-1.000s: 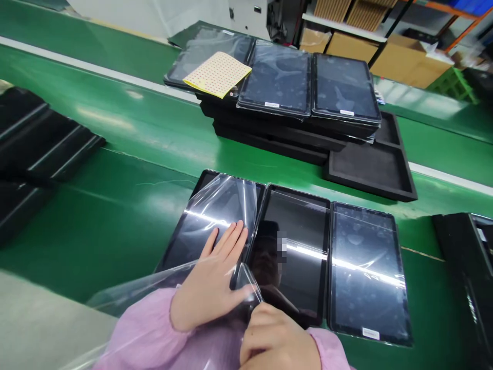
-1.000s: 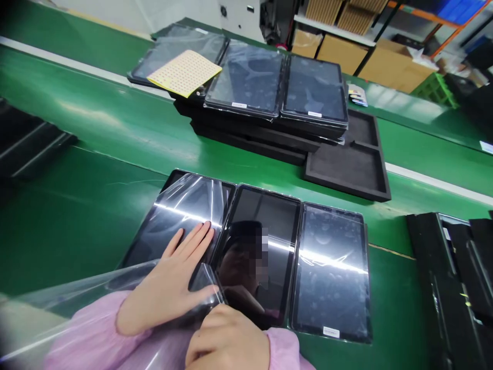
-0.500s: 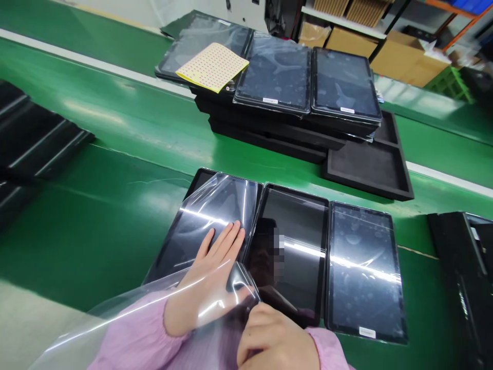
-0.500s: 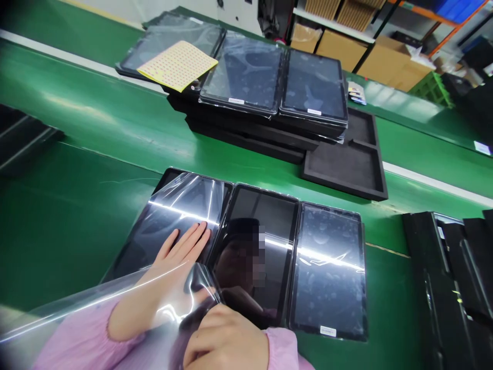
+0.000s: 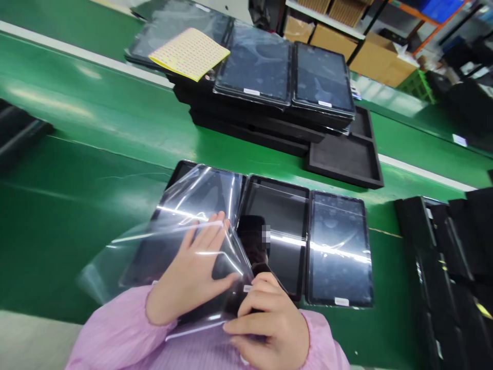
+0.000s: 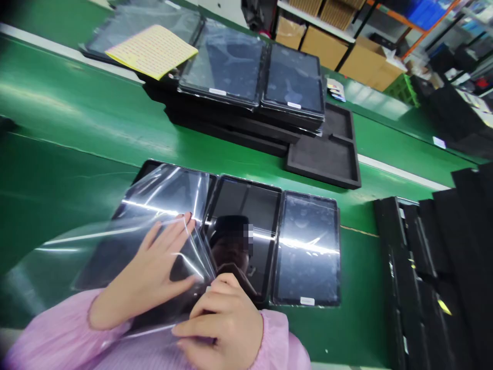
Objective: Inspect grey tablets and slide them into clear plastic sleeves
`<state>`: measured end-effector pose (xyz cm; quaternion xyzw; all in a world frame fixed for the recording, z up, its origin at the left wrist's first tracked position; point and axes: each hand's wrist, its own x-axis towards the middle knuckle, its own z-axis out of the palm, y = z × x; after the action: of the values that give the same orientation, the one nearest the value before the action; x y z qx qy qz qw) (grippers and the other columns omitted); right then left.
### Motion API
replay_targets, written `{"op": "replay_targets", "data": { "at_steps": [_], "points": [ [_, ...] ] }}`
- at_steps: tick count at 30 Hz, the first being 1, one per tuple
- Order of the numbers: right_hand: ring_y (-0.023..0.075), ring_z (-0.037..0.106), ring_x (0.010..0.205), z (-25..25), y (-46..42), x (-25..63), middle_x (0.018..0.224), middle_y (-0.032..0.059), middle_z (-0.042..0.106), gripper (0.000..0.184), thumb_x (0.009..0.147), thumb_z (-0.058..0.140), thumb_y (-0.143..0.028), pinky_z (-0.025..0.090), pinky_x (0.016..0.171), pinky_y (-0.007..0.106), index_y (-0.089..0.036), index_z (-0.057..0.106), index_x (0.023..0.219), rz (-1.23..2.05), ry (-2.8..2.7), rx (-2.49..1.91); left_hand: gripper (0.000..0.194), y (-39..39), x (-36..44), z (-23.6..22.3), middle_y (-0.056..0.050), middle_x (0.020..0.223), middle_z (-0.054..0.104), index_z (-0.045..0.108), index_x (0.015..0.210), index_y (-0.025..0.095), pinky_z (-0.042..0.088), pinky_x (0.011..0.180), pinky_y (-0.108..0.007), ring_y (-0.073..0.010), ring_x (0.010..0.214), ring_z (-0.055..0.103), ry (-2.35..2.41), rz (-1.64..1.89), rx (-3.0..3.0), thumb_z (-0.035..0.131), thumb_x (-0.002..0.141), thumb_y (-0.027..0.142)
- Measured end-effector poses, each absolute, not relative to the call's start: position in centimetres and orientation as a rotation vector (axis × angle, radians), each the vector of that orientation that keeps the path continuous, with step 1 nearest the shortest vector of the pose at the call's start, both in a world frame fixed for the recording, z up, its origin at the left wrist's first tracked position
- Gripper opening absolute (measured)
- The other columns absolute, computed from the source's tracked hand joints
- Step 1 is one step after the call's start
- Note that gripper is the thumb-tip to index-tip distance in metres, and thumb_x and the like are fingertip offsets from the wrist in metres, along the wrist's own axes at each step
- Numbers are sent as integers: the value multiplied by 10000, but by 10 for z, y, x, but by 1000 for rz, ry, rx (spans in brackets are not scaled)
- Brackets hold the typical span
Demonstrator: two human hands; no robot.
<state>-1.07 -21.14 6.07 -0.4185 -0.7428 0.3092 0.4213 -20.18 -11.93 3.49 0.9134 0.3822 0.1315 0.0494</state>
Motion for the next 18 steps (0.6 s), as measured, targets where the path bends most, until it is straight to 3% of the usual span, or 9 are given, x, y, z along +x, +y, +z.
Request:
{"op": "replay_targets", "data": {
  "at_steps": [5,9,14,18],
  "points": [
    [96,657,688,47,-221,-10,755,-48,745,193,965,574,-391,491,963,325,-275,729,949,818,-2062,-1027,902,-119,-202,29,-279,1543,486,150,1598,84,289,1202,-616,-425,1416,501,1175,451,2742,465,916,584],
    [85,648,688,46,-223,-12,752,-61,743,255,1008,500,-363,471,1019,293,-275,730,946,708,-2032,-986,879,-119,-203,27,-271,1588,427,153,1597,88,281,1204,-657,-435,1462,437,1177,381,2678,450,928,575],
    [88,619,662,54,-221,-15,736,-58,722,295,1005,457,-274,483,991,301,-247,737,916,626,-1993,-921,851,-116,-207,26,-273,1609,392,249,1574,64,255,1226,-668,-446,1497,371,1159,416,2609,470,906,543],
    [88,609,618,65,-223,-11,706,-41,714,254,977,500,-223,519,746,280,-232,732,874,501,-1844,-1016,860,-116,-197,35,-329,1556,434,273,1544,27,304,1181,-700,-480,1461,415,1220,289,2634,460,900,564]
  ]
}}
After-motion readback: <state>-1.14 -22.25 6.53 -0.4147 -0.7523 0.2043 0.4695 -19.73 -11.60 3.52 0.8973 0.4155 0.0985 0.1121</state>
